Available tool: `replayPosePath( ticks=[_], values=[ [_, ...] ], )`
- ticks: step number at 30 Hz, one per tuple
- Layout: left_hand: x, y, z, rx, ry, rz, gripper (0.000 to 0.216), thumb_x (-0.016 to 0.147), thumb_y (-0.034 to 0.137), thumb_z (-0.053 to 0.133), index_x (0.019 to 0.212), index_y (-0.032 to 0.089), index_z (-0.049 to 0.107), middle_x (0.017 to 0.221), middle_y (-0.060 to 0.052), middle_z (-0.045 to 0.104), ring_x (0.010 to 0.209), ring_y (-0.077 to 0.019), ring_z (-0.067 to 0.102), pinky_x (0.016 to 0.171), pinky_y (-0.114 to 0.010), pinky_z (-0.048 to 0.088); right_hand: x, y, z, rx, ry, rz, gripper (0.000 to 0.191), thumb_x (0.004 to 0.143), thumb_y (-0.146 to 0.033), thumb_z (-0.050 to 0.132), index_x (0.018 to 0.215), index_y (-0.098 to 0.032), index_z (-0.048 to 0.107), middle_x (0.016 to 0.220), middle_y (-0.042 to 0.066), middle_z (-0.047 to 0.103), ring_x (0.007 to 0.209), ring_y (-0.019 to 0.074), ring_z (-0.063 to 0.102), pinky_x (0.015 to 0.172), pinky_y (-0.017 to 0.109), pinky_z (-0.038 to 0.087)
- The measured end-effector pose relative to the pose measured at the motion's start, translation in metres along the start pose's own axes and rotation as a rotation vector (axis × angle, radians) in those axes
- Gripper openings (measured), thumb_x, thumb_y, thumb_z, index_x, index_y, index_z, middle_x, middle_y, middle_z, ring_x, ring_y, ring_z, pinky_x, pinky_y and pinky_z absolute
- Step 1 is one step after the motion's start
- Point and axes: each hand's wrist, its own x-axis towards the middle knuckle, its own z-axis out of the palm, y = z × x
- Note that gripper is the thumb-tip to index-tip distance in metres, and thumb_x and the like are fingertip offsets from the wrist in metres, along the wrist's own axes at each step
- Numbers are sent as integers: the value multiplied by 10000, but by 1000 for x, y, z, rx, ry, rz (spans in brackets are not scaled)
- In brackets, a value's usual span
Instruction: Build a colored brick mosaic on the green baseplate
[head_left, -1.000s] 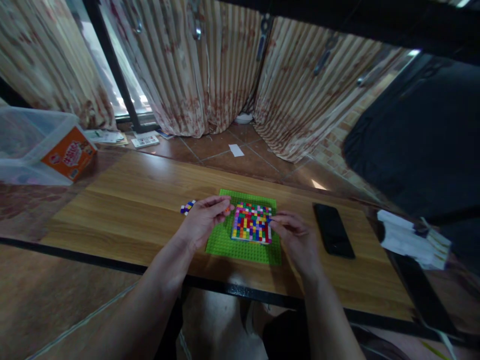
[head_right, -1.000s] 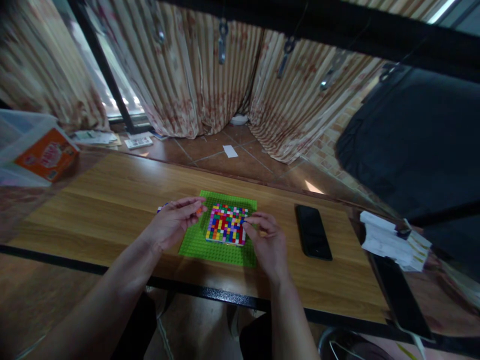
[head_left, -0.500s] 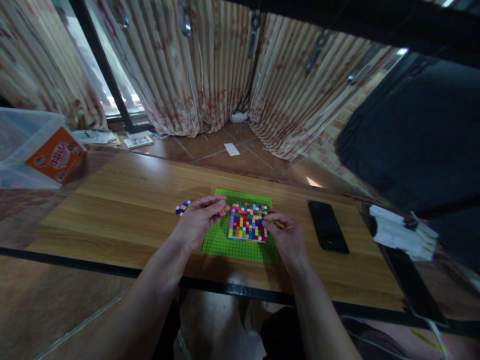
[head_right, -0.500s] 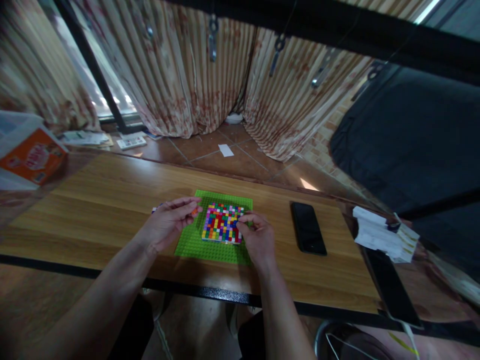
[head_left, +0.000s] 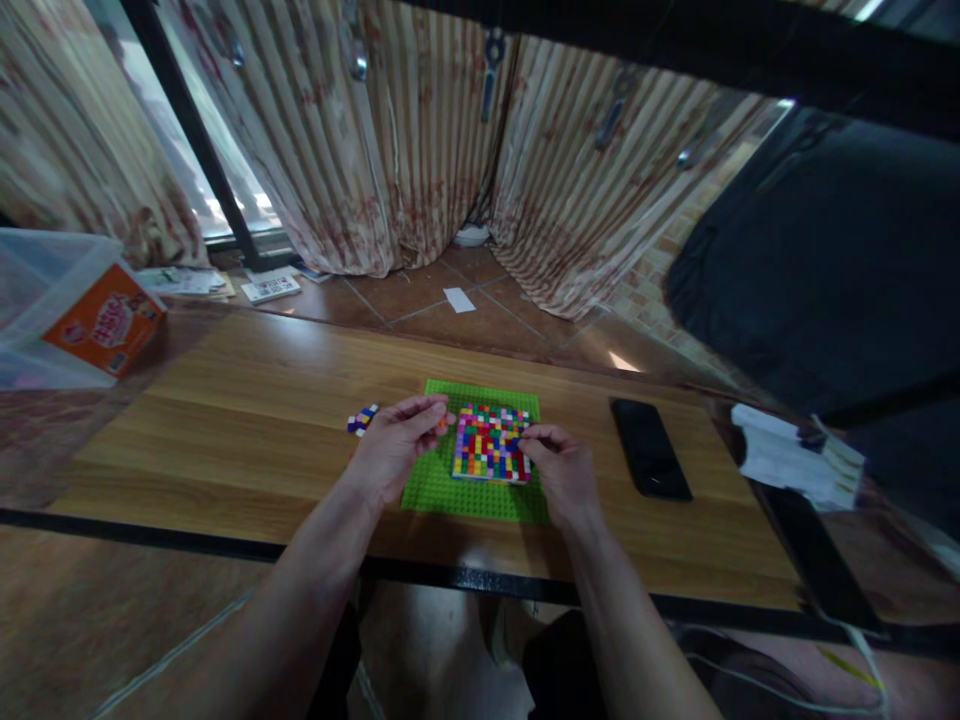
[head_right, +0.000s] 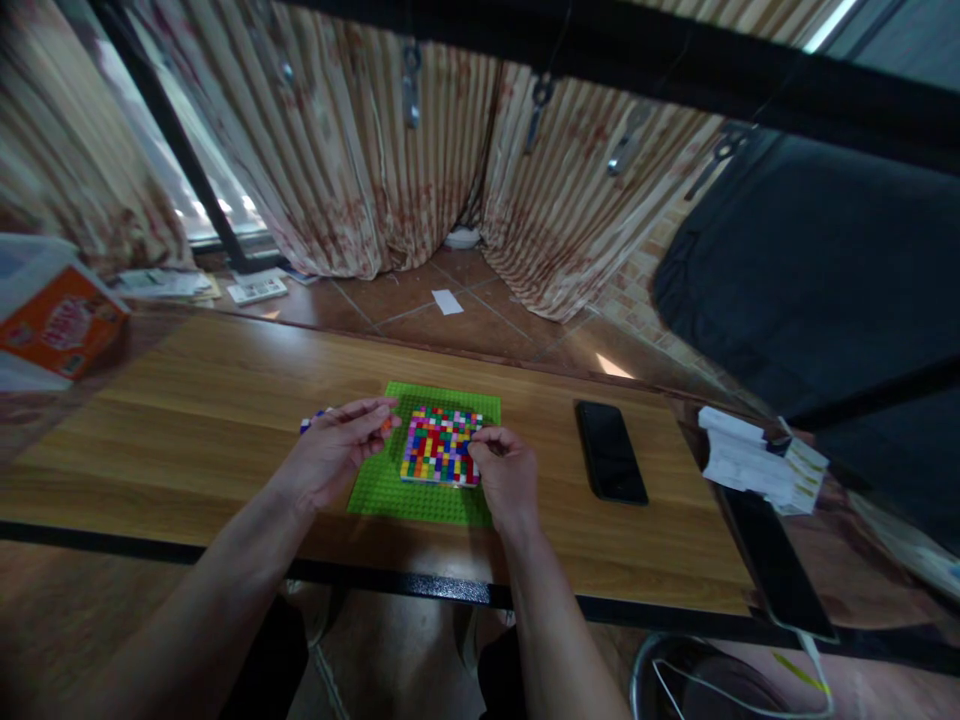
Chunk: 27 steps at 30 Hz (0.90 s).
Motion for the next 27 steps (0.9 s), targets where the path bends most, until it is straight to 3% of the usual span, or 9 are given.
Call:
replayPosePath(
  ticks=[10, 18, 20, 27],
  values=[
    [0, -3, 4, 11, 6, 17, 329, 611, 291, 887, 854, 114, 752, 739, -42, 729, 580, -59, 579, 535, -163, 432, 2, 6, -6, -10, -31, -54, 150, 595, -307, 765, 708, -210, 740, 812, 24, 714, 795, 191, 627, 766, 329, 469],
    [0, -4, 3, 75, -84, 59, 195, 681, 244, 821, 831, 128, 777, 754, -51, 741, 688, -107, 648, 666, -217, 516, 8, 0, -2, 50, 120, -72, 179, 598, -340, 767, 699, -197, 732, 715, 9, 706, 681, 163, 609, 714, 320, 469],
    [1, -8, 3, 193, -114, 150, 166, 720, 234, 783, 861, 146, 778, 777, -45, 747, 712, -124, 660, 698, -244, 529, 9, -1, -1, 53, 139, -72, 191, 594, -351, 762, 700, -195, 733, 703, 8, 708, 668, 163, 609, 707, 322, 472],
    [-5, -22, 16, 795, -211, 686, 175, 857, 122, 622, 898, 201, 772, 903, -38, 735, 852, -161, 678, 792, -292, 528, 7, -2, -1, 43, 133, -65, 196, 604, -361, 760, 710, -198, 735, 720, 25, 726, 685, 177, 631, 693, 320, 488]
  ],
)
